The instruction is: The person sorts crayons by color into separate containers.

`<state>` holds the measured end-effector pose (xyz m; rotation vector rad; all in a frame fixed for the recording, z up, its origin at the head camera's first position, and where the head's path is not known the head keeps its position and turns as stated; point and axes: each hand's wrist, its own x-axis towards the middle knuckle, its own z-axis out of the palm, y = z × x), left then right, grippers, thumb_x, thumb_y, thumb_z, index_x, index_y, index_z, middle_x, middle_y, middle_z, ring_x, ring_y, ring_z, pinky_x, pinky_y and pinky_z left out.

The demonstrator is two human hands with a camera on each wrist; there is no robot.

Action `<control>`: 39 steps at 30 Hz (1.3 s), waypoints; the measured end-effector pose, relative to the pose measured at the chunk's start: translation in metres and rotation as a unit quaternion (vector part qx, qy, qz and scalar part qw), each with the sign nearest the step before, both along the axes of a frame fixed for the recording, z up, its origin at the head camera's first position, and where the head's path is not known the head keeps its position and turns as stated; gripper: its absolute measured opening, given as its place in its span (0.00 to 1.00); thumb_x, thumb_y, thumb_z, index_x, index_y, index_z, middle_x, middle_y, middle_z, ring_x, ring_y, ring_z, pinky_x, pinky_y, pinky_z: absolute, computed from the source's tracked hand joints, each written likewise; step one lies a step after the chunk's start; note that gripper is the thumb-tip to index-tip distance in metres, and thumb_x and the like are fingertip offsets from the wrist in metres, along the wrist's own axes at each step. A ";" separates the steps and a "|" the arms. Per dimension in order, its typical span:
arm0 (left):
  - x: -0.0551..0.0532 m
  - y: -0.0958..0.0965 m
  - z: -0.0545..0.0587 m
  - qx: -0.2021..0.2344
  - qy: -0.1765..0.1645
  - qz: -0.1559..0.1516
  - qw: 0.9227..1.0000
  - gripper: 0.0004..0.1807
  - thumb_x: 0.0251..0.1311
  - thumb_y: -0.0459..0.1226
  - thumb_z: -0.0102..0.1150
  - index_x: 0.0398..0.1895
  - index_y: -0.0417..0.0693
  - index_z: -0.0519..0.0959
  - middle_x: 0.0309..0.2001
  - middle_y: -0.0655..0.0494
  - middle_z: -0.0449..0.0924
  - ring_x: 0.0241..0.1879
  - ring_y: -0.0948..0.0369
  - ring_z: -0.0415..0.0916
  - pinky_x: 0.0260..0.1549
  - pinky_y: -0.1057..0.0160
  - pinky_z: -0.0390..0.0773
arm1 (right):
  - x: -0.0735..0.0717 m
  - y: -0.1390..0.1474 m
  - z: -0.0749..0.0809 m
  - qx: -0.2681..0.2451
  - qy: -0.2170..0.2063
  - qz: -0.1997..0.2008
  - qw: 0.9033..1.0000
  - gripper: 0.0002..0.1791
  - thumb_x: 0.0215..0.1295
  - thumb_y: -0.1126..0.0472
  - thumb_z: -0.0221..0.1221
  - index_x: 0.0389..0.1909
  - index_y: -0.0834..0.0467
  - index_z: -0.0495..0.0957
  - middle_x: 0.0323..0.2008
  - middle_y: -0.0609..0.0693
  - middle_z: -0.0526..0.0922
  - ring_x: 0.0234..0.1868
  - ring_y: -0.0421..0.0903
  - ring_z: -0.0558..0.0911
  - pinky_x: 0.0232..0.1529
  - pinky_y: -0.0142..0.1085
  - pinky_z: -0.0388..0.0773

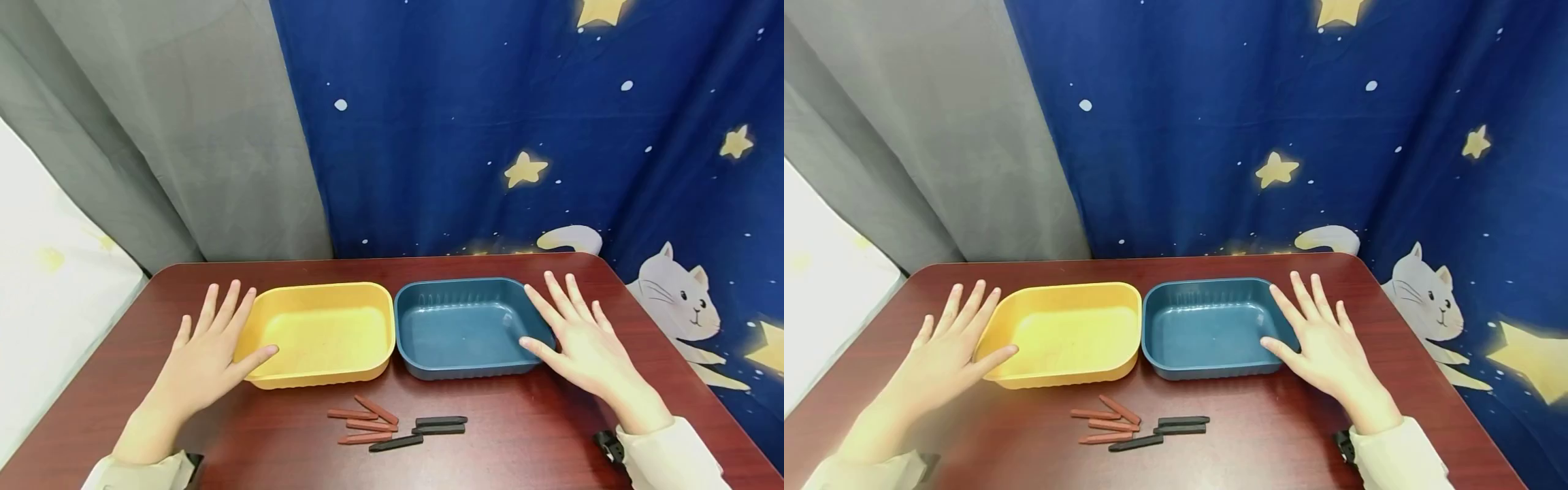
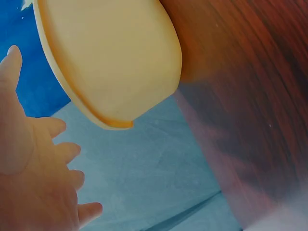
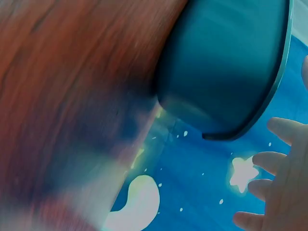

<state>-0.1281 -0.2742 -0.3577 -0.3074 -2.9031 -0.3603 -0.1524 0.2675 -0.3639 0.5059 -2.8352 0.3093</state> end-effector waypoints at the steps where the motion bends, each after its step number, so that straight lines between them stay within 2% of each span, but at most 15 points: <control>1: -0.002 0.001 0.000 0.000 -0.002 0.000 1.000 0.52 0.63 0.67 0.51 0.81 0.63 0.37 0.81 0.59 0.27 0.79 0.54 0.16 0.66 0.23 0.36 | 0.000 -0.001 0.000 -0.001 0.001 0.002 1.000 0.46 0.67 0.34 0.55 0.80 0.41 0.48 0.81 0.47 0.37 0.81 0.53 0.31 0.70 0.71 0.44; 8: -0.004 0.007 0.000 -0.001 -0.011 0.000 1.000 0.53 0.63 0.66 0.52 0.81 0.61 0.36 0.82 0.58 0.28 0.79 0.53 0.16 0.66 0.23 0.36 | 0.002 -0.012 -0.002 -0.006 0.003 0.013 1.000 0.46 0.65 0.34 0.57 0.79 0.40 0.49 0.81 0.48 0.41 0.81 0.55 0.37 0.67 0.71 0.54; 14: -0.005 0.010 -0.002 0.007 -0.013 -0.001 1.000 0.57 0.62 0.67 0.52 0.81 0.57 0.32 0.82 0.60 0.28 0.80 0.54 0.18 0.66 0.23 0.39 | 0.005 -0.027 0.000 -0.001 0.011 0.028 1.000 0.46 0.65 0.34 0.57 0.79 0.43 0.52 0.81 0.48 0.45 0.81 0.55 0.41 0.67 0.70 0.57; 19: -0.007 0.011 -0.003 0.007 -0.026 -0.011 1.000 0.57 0.62 0.66 0.53 0.81 0.54 0.32 0.82 0.59 0.28 0.80 0.52 0.20 0.65 0.23 0.44 | 0.007 -0.040 0.000 0.000 0.031 0.050 0.998 0.43 0.65 0.37 0.59 0.77 0.47 0.58 0.78 0.52 0.56 0.79 0.58 0.52 0.64 0.67 0.65; 24: -0.010 0.010 -0.006 0.004 -0.042 -0.016 0.999 0.57 0.63 0.66 0.53 0.81 0.51 0.32 0.81 0.56 0.28 0.80 0.52 0.21 0.64 0.24 0.48 | 0.010 -0.052 -0.001 -0.009 0.043 0.076 0.996 0.39 0.64 0.41 0.62 0.73 0.52 0.65 0.75 0.53 0.63 0.74 0.60 0.62 0.61 0.62 0.72; 27: -0.010 0.009 -0.008 0.004 -0.048 -0.019 0.999 0.57 0.63 0.66 0.53 0.81 0.50 0.33 0.81 0.56 0.28 0.80 0.53 0.21 0.64 0.24 0.48 | 0.012 -0.060 0.000 -0.011 0.051 0.090 0.995 0.38 0.64 0.42 0.63 0.72 0.53 0.67 0.73 0.53 0.66 0.72 0.58 0.66 0.62 0.58 0.73; 31: -0.010 0.008 -0.008 0.005 -0.054 -0.025 0.998 0.57 0.63 0.65 0.52 0.80 0.48 0.33 0.81 0.53 0.29 0.81 0.52 0.24 0.64 0.24 0.50 | 0.015 -0.071 0.001 -0.016 0.059 0.104 0.993 0.37 0.63 0.42 0.63 0.71 0.52 0.69 0.70 0.50 0.70 0.69 0.53 0.68 0.58 0.53 0.78; 39: -0.009 0.007 -0.011 0.024 -0.069 -0.033 0.997 0.58 0.63 0.65 0.53 0.80 0.47 0.32 0.81 0.54 0.29 0.81 0.51 0.26 0.65 0.25 0.49 | 0.021 -0.096 0.002 -0.060 0.075 0.153 0.983 0.29 0.62 0.46 0.66 0.64 0.50 0.76 0.57 0.46 0.79 0.59 0.45 0.76 0.56 0.43 0.80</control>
